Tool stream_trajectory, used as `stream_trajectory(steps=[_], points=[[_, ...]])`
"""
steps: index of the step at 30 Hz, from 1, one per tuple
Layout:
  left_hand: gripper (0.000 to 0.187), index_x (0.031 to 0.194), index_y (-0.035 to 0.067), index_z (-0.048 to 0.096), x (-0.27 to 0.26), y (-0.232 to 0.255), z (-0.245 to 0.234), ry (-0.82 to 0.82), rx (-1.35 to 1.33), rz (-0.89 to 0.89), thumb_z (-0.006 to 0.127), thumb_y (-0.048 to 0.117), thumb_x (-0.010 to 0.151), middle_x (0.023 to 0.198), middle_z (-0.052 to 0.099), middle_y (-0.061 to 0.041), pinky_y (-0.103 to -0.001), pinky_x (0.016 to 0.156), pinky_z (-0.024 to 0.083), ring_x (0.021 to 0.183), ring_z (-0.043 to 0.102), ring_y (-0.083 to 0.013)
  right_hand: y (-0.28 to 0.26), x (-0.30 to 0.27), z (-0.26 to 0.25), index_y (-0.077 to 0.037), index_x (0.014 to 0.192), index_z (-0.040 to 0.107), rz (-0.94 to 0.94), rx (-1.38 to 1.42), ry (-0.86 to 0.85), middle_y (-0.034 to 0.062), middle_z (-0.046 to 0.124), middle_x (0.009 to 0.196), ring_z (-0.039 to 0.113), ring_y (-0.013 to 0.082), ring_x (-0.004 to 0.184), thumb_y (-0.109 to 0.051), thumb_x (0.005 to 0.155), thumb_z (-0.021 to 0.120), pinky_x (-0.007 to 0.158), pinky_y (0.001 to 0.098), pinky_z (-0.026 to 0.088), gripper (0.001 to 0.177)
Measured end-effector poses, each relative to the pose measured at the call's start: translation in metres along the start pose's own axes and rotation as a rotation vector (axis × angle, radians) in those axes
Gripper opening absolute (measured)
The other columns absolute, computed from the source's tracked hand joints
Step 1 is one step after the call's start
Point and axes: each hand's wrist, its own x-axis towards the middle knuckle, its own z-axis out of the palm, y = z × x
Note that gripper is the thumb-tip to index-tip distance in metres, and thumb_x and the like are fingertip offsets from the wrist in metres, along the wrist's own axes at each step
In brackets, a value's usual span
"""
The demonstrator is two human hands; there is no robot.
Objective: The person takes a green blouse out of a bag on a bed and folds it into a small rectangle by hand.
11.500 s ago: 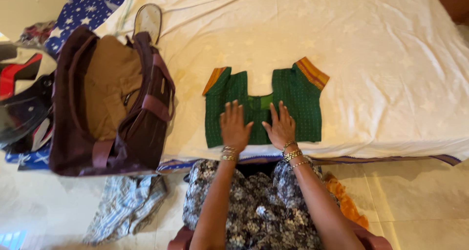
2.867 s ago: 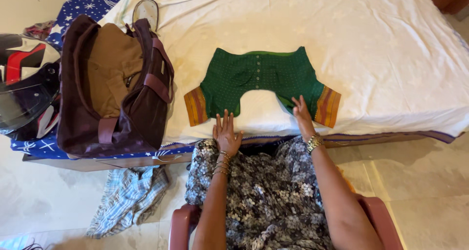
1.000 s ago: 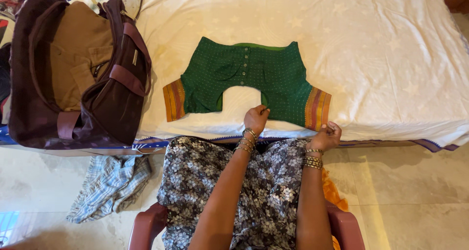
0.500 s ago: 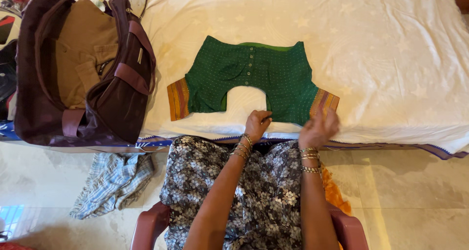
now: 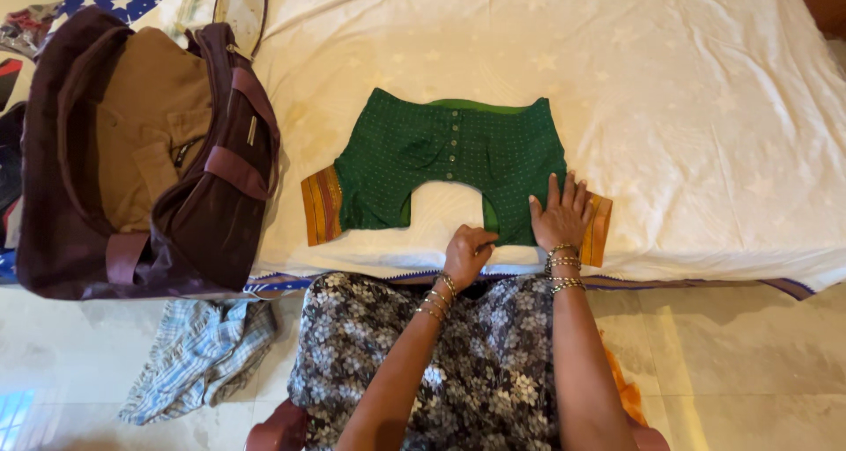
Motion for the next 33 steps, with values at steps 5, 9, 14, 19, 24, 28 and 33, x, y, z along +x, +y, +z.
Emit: stream_trajectory(steps=[5, 9, 14, 19, 24, 28, 33], points=[[0.019, 0.100, 0.005, 0.076, 0.008, 0.010, -0.003, -0.023, -0.003, -0.029, 0.070, 0.010, 0.082, 0.084, 0.070, -0.009, -0.041, 0.078, 0.051, 0.082, 0.061, -0.0298, -0.001, 0.015, 0.004, -0.019, 0.159, 0.038, 0.033, -0.013, -0.009, 0.0136, 0.021, 0.171, 0.015, 0.0369, 0.157, -0.057, 0.099, 0.048, 0.123, 0.0596, 0.012, 0.072], [0.043, 0.129, 0.009, 0.066, 0.040, 0.024, -0.008, -0.095, -0.008, -0.413, 0.069, 0.025, 0.090, 0.078, 0.074, -0.010, -0.040, 0.070, 0.053, 0.073, 0.066, -0.0273, -0.002, 0.048, 0.016, -0.016, 0.160, 0.035, 0.049, -0.029, 0.016, 0.0192, 0.019, 0.169, 0.013, 0.0393, 0.155, -0.063, 0.099, 0.045, 0.119, 0.0609, 0.013, 0.078], [0.053, 0.141, 0.010, 0.058, 0.087, 0.017, -0.018, -0.225, -0.221, -0.837, 0.063, 0.033, 0.093, 0.084, 0.078, -0.006, -0.032, 0.065, 0.052, 0.064, 0.068, -0.0170, -0.005, 0.075, 0.022, -0.012, 0.158, 0.036, 0.063, -0.091, 0.054, 0.0212, 0.019, 0.168, 0.014, 0.0422, 0.152, -0.069, 0.098, 0.044, 0.114, 0.0626, 0.014, 0.084], [0.054, 0.139, -0.004, 0.052, 0.103, -0.024, 0.003, 0.031, -0.704, -0.860, 0.065, 0.024, 0.095, 0.095, 0.079, -0.010, -0.025, 0.066, 0.052, 0.067, 0.066, -0.0133, -0.016, 0.066, 0.012, -0.014, 0.154, 0.048, 0.090, -0.100, 0.151, 0.0179, 0.032, 0.166, 0.026, 0.0368, 0.152, -0.068, 0.094, 0.052, 0.112, 0.0624, 0.021, 0.080], [0.047, 0.132, -0.005, 0.055, 0.108, -0.029, 0.023, 0.198, -0.786, -0.899, 0.068, 0.017, 0.093, 0.096, 0.074, -0.009, -0.026, 0.066, 0.049, 0.074, 0.069, -0.0123, -0.017, 0.065, 0.006, -0.012, 0.146, 0.058, 0.074, -0.056, 0.239, 0.0179, 0.045, 0.158, 0.035, 0.0359, 0.147, -0.063, 0.094, 0.060, 0.110, 0.0597, 0.024, 0.073], [0.030, 0.119, 0.001, 0.059, 0.111, -0.035, 0.016, 0.262, -1.013, -0.648, 0.068, 0.011, 0.092, 0.102, 0.071, -0.002, -0.025, 0.084, 0.053, 0.092, 0.065, -0.0107, -0.019, 0.072, 0.004, -0.011, 0.140, 0.063, 0.132, -0.025, 0.284, 0.0150, 0.055, 0.150, 0.044, 0.0336, 0.140, -0.054, 0.101, 0.063, 0.110, 0.0583, 0.027, 0.058], [0.013, 0.110, 0.000, 0.065, 0.112, -0.069, 0.006, 0.223, -1.262, -0.580, 0.072, 0.006, 0.101, 0.107, 0.068, -0.005, -0.034, 0.092, 0.051, 0.099, 0.062, -0.0149, -0.025, 0.070, -0.007, -0.011, 0.141, 0.063, 0.113, 0.005, 0.407, 0.0154, 0.056, 0.145, 0.047, 0.0338, 0.139, -0.045, 0.106, 0.065, 0.111, 0.0544, 0.031, 0.049]])
